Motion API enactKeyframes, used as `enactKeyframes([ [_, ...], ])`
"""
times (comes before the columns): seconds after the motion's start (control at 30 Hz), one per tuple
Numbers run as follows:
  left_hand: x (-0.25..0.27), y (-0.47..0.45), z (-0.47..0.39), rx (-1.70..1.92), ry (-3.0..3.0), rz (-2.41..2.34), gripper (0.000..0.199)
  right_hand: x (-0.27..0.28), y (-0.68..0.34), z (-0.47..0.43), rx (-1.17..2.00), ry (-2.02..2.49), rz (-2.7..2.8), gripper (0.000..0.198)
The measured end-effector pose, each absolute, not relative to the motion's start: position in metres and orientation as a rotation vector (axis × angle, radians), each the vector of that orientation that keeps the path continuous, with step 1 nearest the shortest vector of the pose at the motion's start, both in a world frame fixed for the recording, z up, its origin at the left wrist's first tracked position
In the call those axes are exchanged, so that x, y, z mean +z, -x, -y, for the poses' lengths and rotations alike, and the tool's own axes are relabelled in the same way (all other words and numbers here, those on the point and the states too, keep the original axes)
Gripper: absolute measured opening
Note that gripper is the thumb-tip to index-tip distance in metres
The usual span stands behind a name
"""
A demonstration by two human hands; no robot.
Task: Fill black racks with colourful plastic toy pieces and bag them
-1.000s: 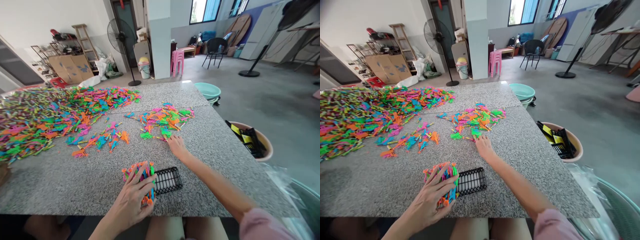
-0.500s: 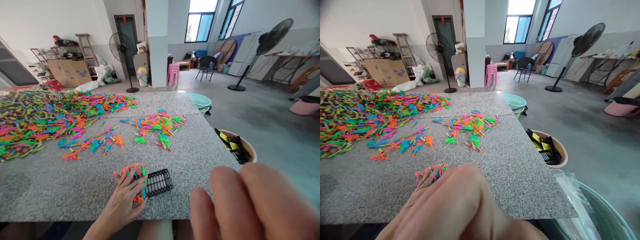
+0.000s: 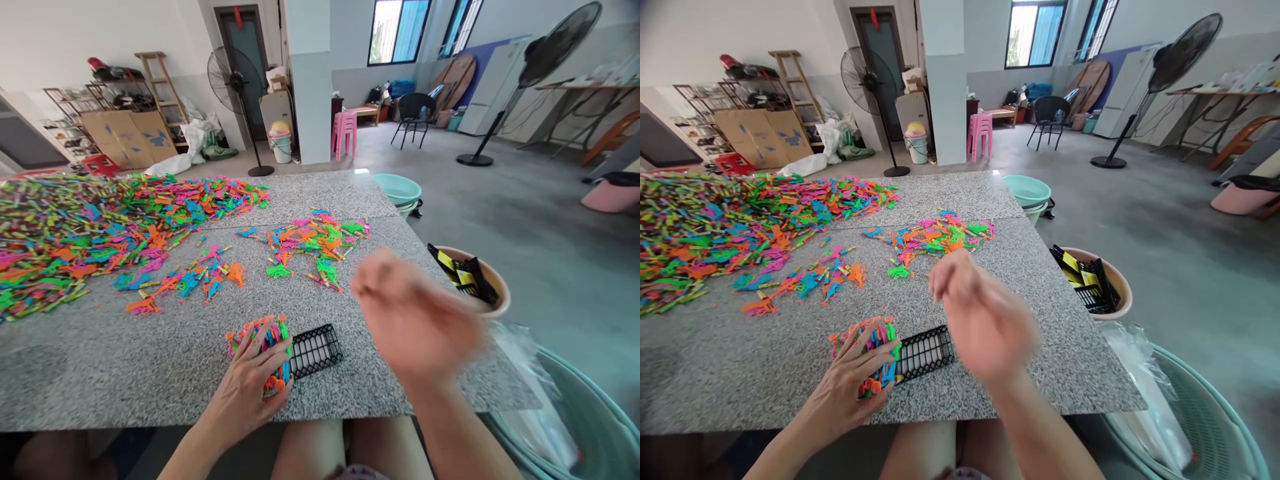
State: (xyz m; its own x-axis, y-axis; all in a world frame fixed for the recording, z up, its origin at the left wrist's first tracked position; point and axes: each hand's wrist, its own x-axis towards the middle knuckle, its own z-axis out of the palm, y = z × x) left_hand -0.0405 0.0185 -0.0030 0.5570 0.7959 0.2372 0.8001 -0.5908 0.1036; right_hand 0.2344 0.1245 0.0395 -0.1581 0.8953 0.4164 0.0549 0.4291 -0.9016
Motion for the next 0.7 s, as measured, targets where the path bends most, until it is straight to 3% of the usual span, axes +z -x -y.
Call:
enactKeyframes([
  [0.03, -0.003, 0.040, -0.019, -0.409, 2.758, 1.407, 0.028, 0.024, -0.216, -0.145, 0.853, 1.189, 1.646, 0.021],
  [0.13, -0.003, 0.040, -0.020, -0.389, 2.754, 1.394, 0.029, -0.017, -0.172, -0.196, 0.786, 1.513, 1.743, 0.015],
  [0.23, -0.001, 0.039, -0.018, -0.367, 2.751, 1.409, 0.030, -0.039, -0.155, -0.225, 0.617, 1.853, 1.986, 0.040],
  [0.3, 0.001, 0.038, -0.016, -0.358, 2.771, 1.448, 0.028, -0.043, -0.154, -0.236, 0.568, 1.956, 2.112, 0.045],
  [0.43, 0.003, 0.034, -0.016, -0.472, 2.796, 1.536, 0.021, -0.044, -0.169, -0.231, 0.636, 1.896, 2.169, 0.027],
  [0.6, 0.001, 0.034, -0.018, -0.554, 2.825, 1.525, 0.021, -0.068, -0.197, -0.159, 1.155, 1.551, 1.913, 0.006],
  [0.7, 0.001, 0.035, -0.018, -0.553, 2.837, 1.498, 0.021, -0.080, -0.200, -0.110, 1.125, 1.475, 1.857, 0.006],
])
